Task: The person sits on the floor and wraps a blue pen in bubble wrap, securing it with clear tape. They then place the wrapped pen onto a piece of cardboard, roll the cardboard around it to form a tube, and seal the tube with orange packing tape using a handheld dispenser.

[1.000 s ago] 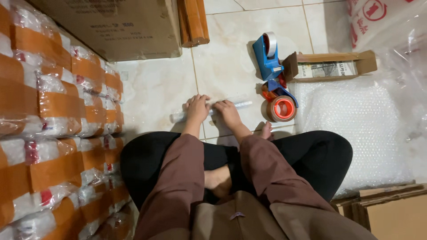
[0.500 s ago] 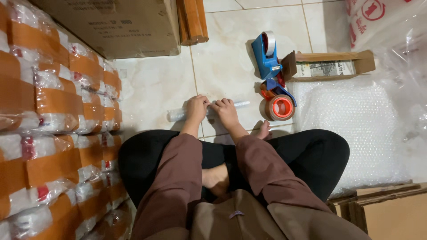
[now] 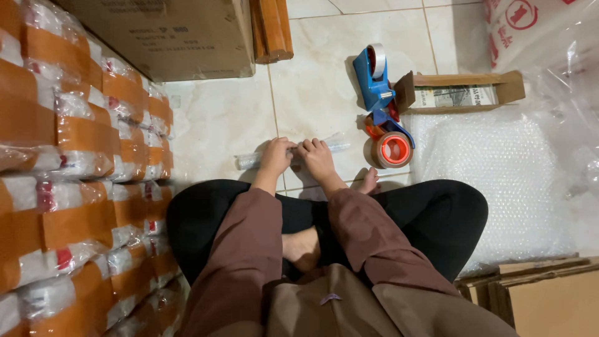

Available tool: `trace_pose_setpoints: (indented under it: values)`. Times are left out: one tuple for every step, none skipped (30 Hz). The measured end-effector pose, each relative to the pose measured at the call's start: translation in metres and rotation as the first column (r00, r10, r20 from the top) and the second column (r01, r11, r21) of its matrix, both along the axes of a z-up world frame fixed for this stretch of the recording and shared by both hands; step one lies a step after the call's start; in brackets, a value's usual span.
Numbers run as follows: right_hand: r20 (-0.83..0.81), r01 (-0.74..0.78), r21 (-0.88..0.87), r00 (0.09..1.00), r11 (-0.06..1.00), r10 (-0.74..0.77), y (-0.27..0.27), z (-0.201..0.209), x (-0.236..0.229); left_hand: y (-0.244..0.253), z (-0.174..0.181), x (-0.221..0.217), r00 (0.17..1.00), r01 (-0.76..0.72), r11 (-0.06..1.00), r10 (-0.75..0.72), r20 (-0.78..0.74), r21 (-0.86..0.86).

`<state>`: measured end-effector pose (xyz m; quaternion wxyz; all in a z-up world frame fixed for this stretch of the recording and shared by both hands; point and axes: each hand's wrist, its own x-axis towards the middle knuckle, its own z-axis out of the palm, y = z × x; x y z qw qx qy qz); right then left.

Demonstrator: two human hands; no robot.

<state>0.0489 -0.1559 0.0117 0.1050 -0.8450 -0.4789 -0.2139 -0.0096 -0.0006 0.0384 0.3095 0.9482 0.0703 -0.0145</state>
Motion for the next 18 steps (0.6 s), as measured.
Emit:
trace_pose_setpoints:
  values:
    - [0.000, 0.003, 0.001, 1.000, 1.000, -0.003, 0.000, 0.007, -0.003, -0.003, -0.002, -0.001, 1.000, 0.003, 1.000, -0.003, 0.000, 0.001]
    - [-0.039, 0.015, -0.030, 0.999, 0.999, -0.016, 0.000, 0.015, -0.005, -0.005, -0.003, -0.002, 1.000, -0.013, 0.998, 0.012, 0.028, 0.065]
    - [-0.076, 0.026, -0.063, 0.997, 0.998, -0.031, -0.002, 0.023, -0.006, -0.009, -0.004, -0.002, 0.998, -0.031, 0.991, 0.024, 0.059, 0.126]
    - [-0.074, 0.030, -0.063, 0.997, 0.998, -0.034, -0.003, 0.027, -0.007, -0.010, -0.003, -0.006, 0.998, -0.028, 0.992, 0.020, 0.060, 0.127]
    - [-0.138, -0.028, -0.111, 0.990, 0.993, 0.012, -0.004, 0.031, -0.007, -0.011, -0.002, -0.008, 0.996, -0.026, 0.985, 0.010, 0.087, 0.173]
    - [-0.204, -0.088, -0.154, 0.977, 0.984, 0.056, -0.005, 0.035, -0.006, -0.011, 0.000, -0.010, 0.993, -0.025, 0.975, 0.000, 0.114, 0.219]
    - [-0.199, -0.078, -0.153, 0.979, 0.985, 0.046, -0.012, 0.052, -0.003, -0.012, 0.000, -0.009, 0.993, -0.016, 0.975, -0.010, 0.119, 0.221]
    - [-0.172, -0.084, -0.190, 0.984, 0.978, 0.051, -0.019, 0.069, 0.000, -0.012, -0.001, -0.009, 0.990, -0.014, 0.971, -0.020, 0.138, 0.240]
    - [-0.148, -0.086, -0.228, 0.988, 0.970, 0.053, -0.027, 0.085, 0.002, -0.013, -0.002, -0.009, 0.987, -0.008, 0.966, -0.033, 0.155, 0.258]
    - [-0.145, -0.073, -0.228, 0.989, 0.971, 0.040, -0.034, 0.079, 0.009, -0.012, -0.011, -0.010, 0.986, 0.004, 0.966, -0.046, 0.158, 0.258]
    - [-0.109, -0.034, -0.297, 0.994, 0.954, 0.001, -0.042, 0.073, 0.018, -0.012, -0.019, -0.009, 0.986, -0.005, 0.971, -0.034, 0.163, 0.238]
    - [-0.071, 0.007, -0.363, 0.997, 0.932, -0.036, -0.050, 0.067, 0.027, -0.012, -0.027, -0.008, 0.986, -0.014, 0.976, -0.023, 0.168, 0.218]
    - [-0.068, 0.020, -0.363, 0.997, 0.932, -0.048, -0.062, 0.058, 0.045, -0.011, -0.045, -0.005, 0.985, -0.003, 0.976, -0.035, 0.171, 0.218]
    - [-0.152, 0.194, -0.395, 0.950, 0.898, -0.272, -0.074, 0.050, 0.063, -0.010, -0.063, -0.003, 0.979, -0.022, 0.979, -0.020, 0.205, 0.202]
    - [-0.223, 0.352, -0.436, 0.849, 0.828, -0.478, -0.084, 0.042, 0.083, -0.007, -0.080, 0.002, 0.971, -0.044, 0.982, -0.002, 0.241, 0.186]
    - [-0.219, 0.362, -0.432, 0.846, 0.826, -0.486, -0.094, 0.072, 0.086, -0.007, -0.070, 0.002, 0.969, -0.037, 0.982, -0.011, 0.247, 0.188]
    - [-0.273, 0.523, -0.401, 0.715, 0.752, -0.644, -0.104, 0.101, 0.089, -0.009, -0.060, 0.000, 0.969, -0.042, 0.981, -0.007, 0.248, 0.189]
    - [-0.332, 0.665, -0.380, 0.551, 0.643, -0.765, -0.114, 0.130, 0.092, -0.010, -0.051, -0.002, 0.968, -0.047, 0.980, -0.002, 0.249, 0.191]
